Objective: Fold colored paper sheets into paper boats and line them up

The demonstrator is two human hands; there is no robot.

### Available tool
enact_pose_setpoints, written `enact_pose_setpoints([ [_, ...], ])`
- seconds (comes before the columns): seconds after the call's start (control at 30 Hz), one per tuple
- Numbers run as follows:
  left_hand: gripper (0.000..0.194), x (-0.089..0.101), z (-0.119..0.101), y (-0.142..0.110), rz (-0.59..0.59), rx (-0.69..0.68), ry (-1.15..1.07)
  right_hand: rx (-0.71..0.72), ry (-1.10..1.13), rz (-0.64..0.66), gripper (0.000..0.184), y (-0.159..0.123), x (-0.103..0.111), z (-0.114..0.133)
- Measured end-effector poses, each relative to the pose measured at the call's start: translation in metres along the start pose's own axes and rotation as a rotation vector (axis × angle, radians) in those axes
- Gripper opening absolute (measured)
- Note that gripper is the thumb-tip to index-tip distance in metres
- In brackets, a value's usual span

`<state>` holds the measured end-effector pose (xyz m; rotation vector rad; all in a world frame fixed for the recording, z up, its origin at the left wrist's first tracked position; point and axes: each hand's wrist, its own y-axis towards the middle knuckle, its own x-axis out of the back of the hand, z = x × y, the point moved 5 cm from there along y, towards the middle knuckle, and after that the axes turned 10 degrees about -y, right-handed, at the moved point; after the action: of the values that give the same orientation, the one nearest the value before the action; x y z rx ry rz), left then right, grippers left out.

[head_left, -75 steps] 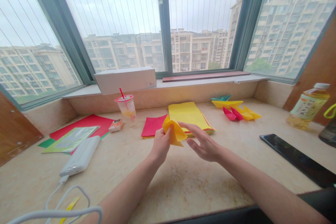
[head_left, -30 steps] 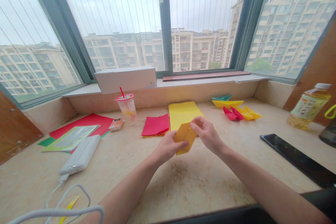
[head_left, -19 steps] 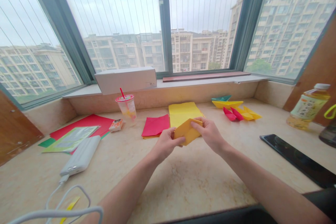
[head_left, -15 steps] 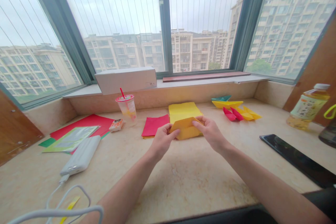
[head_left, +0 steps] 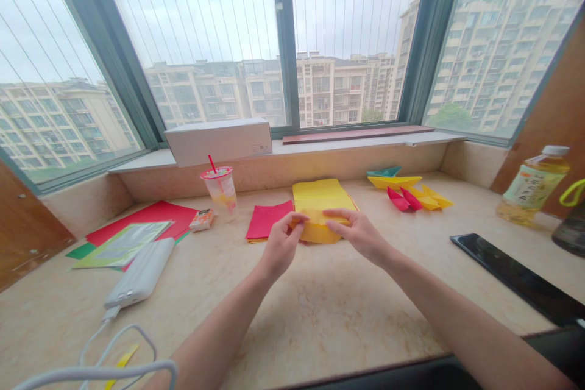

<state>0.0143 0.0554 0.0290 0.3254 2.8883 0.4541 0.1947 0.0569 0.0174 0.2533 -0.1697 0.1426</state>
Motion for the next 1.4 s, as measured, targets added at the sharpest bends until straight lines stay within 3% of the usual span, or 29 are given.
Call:
enact_pose_setpoints([
  [0.13, 0.033, 0.006, 0.006, 0.003, -0.016, -0.011, 0.032, -0.012, 0.035, 0.113, 0.063, -0.002, -0.004, 0.002],
  [0.4, 0.058, 0.003, 0.006, 0.001, 0.049, 0.037, -0.014, 0.158, -0.136, 0.115, 0.069, -0.002, -0.001, 0.010],
  [0.53, 0.056, 0.003, 0.009, 0.001, 0.045, 0.004, 0.047, 0.227, -0.305, 0.093, 0.068, -0.005, 0.000, 0.011],
  [0.73, 0.050, 0.006, 0.014, 0.000, 0.035, -0.135, 0.356, 0.362, -0.599, -0.069, 0.034, -0.006, 0.004, 0.010],
  [0.93, 0.050, 0.006, 0.006, 0.000, 0.010, -0.185, 0.514, 0.399, -0.681, -0.029, 0.052, -0.007, 0.000, 0.008],
  [1.07, 0.043, 0.006, 0.002, 0.001, 0.001, -0.205, 0.564, 0.406, -0.718, -0.044, 0.038, -0.007, 0.000, 0.009],
  [1.3, 0.014, 0.008, 0.000, 0.000, 0.012, -0.230, 0.618, 0.421, -0.707, -0.087, 0.020, -0.006, 0.003, 0.012],
  [1.4, 0.019, 0.006, -0.001, 0.000, 0.061, -0.225, 0.641, 0.435, -0.662, -0.126, 0.018, -0.005, 0.005, 0.015],
])
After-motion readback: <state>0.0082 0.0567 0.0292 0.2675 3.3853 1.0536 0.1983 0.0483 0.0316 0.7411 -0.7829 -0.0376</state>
